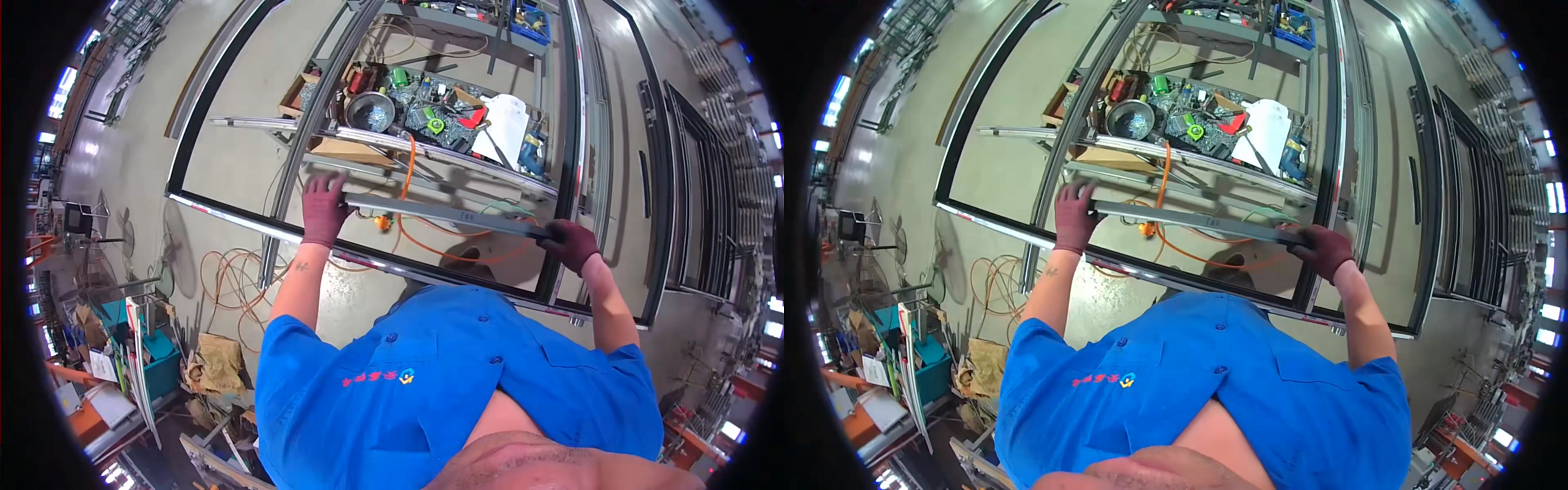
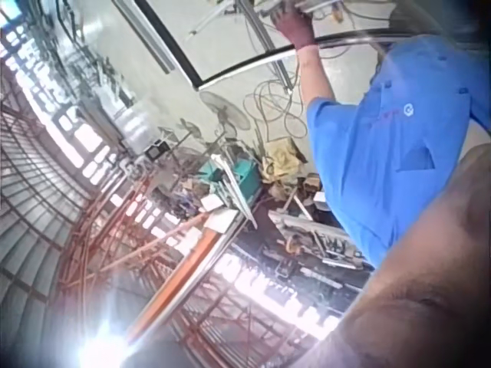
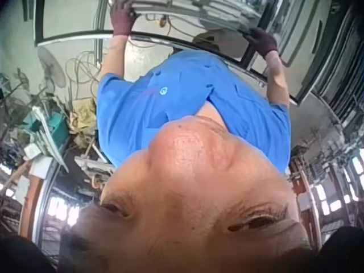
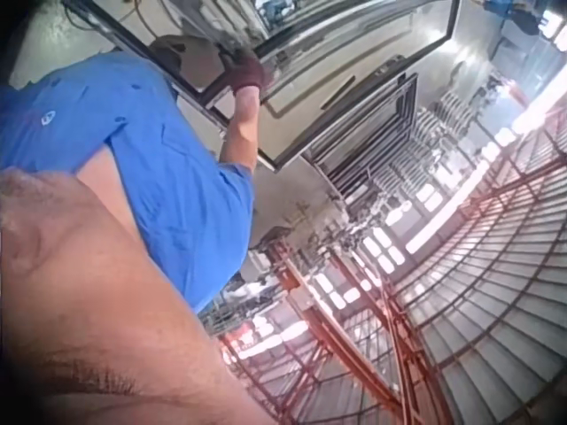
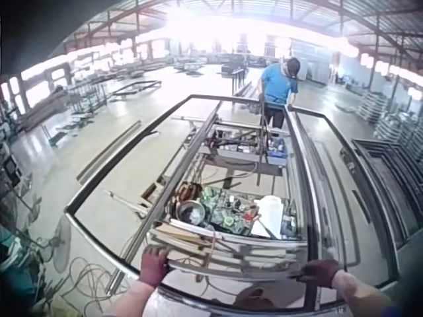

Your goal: Assembling a metal window frame by joining segments and using a power drill to secure them.

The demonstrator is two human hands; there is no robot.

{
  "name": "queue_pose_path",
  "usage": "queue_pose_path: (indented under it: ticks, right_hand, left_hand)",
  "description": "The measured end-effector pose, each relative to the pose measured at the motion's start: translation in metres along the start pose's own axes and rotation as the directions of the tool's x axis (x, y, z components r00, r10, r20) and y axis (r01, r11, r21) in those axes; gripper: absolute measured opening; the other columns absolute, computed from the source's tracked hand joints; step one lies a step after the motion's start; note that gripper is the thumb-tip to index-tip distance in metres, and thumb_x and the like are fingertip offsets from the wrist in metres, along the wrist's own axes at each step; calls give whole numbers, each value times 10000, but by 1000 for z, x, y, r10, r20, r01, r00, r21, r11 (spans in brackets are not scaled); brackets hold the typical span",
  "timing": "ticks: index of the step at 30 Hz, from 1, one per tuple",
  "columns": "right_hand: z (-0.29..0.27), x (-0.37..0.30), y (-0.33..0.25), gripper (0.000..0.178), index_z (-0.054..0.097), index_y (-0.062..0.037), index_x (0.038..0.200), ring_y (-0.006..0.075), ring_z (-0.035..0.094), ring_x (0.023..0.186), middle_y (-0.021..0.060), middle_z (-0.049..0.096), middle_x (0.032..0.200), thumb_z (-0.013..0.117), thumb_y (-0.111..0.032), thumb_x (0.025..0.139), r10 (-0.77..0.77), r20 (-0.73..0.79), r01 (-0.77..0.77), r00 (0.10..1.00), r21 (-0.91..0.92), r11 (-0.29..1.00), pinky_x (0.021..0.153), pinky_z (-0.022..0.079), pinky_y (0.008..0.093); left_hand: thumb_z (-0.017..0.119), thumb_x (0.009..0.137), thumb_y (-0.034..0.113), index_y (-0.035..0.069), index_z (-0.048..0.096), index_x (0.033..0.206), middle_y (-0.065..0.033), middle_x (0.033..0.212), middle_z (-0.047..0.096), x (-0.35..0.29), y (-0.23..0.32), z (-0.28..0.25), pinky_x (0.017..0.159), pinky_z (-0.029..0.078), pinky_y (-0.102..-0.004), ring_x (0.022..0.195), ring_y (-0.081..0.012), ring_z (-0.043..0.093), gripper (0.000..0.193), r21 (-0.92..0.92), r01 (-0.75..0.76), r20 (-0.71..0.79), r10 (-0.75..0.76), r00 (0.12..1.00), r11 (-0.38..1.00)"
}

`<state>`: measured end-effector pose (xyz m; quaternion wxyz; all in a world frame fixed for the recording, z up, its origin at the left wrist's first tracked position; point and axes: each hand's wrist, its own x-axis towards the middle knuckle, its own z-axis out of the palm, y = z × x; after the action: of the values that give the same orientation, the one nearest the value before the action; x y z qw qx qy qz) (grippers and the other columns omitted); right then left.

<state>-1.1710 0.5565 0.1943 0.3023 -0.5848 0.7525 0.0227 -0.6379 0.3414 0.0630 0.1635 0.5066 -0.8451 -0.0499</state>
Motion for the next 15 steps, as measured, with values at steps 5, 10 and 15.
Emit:
queue_pose_path:
  ticks: [5,10,15]
  right_hand:
    - [20,77,1,480,761,-148,1287,402,724,1181,167,766,1271,752,-499,960,116,-75,-110,990,74,991,1018,568,486]
    - [43,209,22,459,713,-127,1329,427,704,1219,194,757,1286,719,-446,999,98,-198,-95,975,25,995,1035,568,495]
    - [91,375,13,525,654,-130,1416,433,681,1273,211,716,1390,718,-423,985,218,-121,-212,968,61,975,1084,543,516]
  left_hand:
    - [854,911,327,29,479,1586,-268,1525,541,-4,1,30,1203,415,-551,1415,-460,512,828,-165,280,-158,-305,939,946]
    - [799,962,297,79,741,1278,-163,1085,773,-65,7,55,909,582,-471,998,-364,734,388,-91,299,187,-279,942,950]
    - [806,924,191,108,798,1124,-102,952,780,-49,9,58,777,568,-451,838,-315,735,217,-167,334,26,-335,942,927]
